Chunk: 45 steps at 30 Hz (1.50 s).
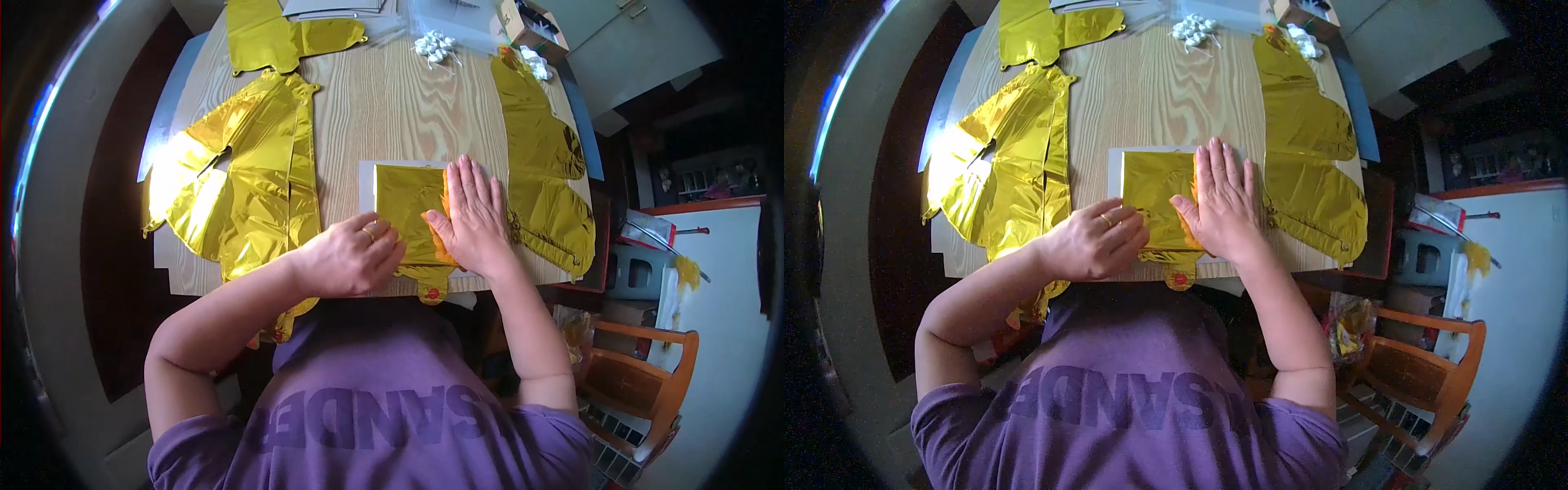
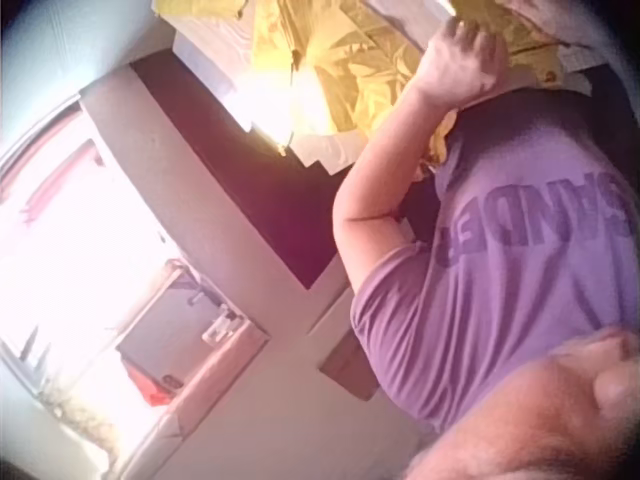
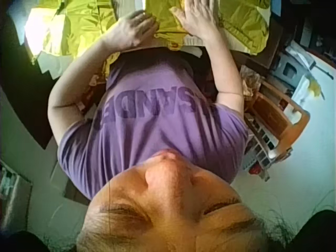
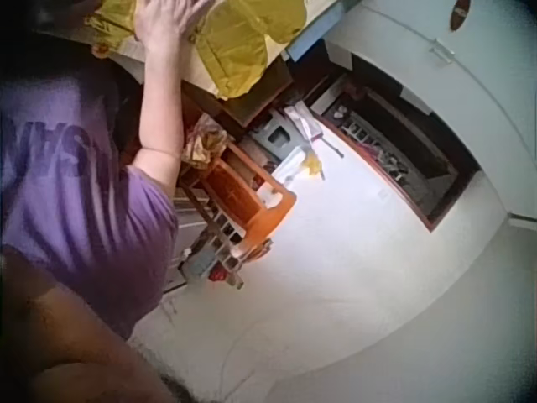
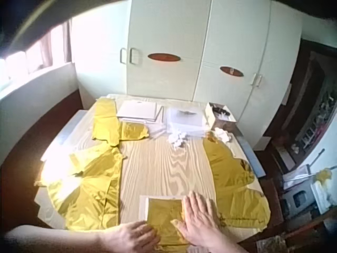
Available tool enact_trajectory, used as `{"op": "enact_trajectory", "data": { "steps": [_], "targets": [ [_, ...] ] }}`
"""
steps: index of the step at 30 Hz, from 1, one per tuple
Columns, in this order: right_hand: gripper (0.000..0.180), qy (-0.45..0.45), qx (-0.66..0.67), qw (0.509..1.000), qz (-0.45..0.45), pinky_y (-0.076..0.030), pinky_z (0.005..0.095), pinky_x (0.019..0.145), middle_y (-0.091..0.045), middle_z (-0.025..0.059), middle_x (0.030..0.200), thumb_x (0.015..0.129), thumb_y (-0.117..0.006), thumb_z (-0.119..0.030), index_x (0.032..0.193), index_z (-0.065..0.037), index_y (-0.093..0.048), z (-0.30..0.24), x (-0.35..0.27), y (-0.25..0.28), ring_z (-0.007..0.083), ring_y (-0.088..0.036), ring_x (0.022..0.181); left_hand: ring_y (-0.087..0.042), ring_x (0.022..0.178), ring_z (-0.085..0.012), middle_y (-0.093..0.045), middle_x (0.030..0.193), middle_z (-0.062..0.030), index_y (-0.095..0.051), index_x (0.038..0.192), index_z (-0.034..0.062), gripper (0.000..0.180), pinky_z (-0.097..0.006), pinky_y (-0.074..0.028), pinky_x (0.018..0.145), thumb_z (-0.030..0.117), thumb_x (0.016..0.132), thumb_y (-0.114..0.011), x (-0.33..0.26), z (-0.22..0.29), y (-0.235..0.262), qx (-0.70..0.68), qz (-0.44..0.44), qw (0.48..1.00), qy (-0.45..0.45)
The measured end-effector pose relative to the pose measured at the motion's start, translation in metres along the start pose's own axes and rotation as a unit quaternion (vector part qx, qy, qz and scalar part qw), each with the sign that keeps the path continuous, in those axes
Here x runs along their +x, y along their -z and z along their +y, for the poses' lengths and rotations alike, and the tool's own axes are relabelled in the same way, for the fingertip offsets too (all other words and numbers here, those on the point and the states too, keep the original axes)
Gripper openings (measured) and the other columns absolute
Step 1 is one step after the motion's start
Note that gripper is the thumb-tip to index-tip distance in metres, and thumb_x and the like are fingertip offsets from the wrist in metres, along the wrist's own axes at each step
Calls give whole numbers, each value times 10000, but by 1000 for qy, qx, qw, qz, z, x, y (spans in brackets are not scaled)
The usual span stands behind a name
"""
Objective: The recorder is folding and packaging gold foil decorative items into plastic sleeves with cardboard backing.
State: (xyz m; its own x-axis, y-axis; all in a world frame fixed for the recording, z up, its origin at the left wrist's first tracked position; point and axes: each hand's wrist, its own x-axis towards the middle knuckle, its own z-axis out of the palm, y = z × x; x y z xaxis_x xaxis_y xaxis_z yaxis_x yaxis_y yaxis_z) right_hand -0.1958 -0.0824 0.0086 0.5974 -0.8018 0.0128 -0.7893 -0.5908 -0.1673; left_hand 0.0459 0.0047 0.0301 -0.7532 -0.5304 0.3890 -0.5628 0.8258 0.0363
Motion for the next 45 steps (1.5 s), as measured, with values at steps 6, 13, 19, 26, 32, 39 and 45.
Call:
{"op": "enact_trajectory", "data": {
  "steps": [6,13,19,26,32,39,45],
  "targets": [
    [844,8,-3,1000,12,-53,576,1230,-168,245,1652,1015,-428,-550,1578,32,-189,2,-2,-3,379,-145,1542,-675,1033,-296,-670,1047,-124,-679,1038,8,300,-463,-543,952,150,775,-703,-1,-17,0,14,19,1000,-16],
    [823,1,-15,1000,-2,-67,540,1238,-147,229,1661,1030,-393,-547,1587,18,-170,2,-2,-1,363,-124,1548,-644,1110,-317,-648,1146,-140,-683,1078,13,326,-473,-520,984,114,771,-732,6,-33,-17,-41,49,997,36],
    [828,-10,9,999,-39,-15,547,1236,-91,220,1672,1033,-387,-545,1594,11,-138,4,1,2,357,-59,1556,-672,1066,-330,-655,1132,-178,-680,1079,-22,337,-449,-551,937,112,775,-739,5,-33,-18,-40,69,997,14],
    [499,-61,260,963,33,-493,442,1038,-516,264,1447,1027,-555,-282,1422,18,-498,9,41,68,335,-571,1290,-667,1099,-351,-647,1182,-201,-667,1120,-35,401,-453,-540,982,155,768,-699,-2,-34,-17,-32,50,998,18],
    [218,-49,238,955,171,-560,407,801,-712,168,1046,871,-703,-192,1049,-67,-723,68,193,44,332,-698,876,-671,1098,-331,-655,1164,-191,-670,1122,-44,400,-435,-544,975,158,777,-677,3,-35,-18,-49,56,997,23],
    [161,-43,34,987,149,-536,430,813,-657,142,943,819,-696,-181,935,-71,-710,76,254,13,329,-663,908,-667,1117,-329,-660,1180,-186,-676,1113,-34,381,-431,-541,977,172,792,-672,-1,-35,-19,-35,40,998,36],
    [170,-50,63,994,73,-527,444,839,-675,135,969,781,-715,-225,877,-84,-715,83,183,29,337,-663,937,-662,1128,-335,-660,1186,-185,-672,1117,-33,394,-438,-527,995,185,789,-681,-1,-35,-19,-63,42,996,39]
  ]
}}
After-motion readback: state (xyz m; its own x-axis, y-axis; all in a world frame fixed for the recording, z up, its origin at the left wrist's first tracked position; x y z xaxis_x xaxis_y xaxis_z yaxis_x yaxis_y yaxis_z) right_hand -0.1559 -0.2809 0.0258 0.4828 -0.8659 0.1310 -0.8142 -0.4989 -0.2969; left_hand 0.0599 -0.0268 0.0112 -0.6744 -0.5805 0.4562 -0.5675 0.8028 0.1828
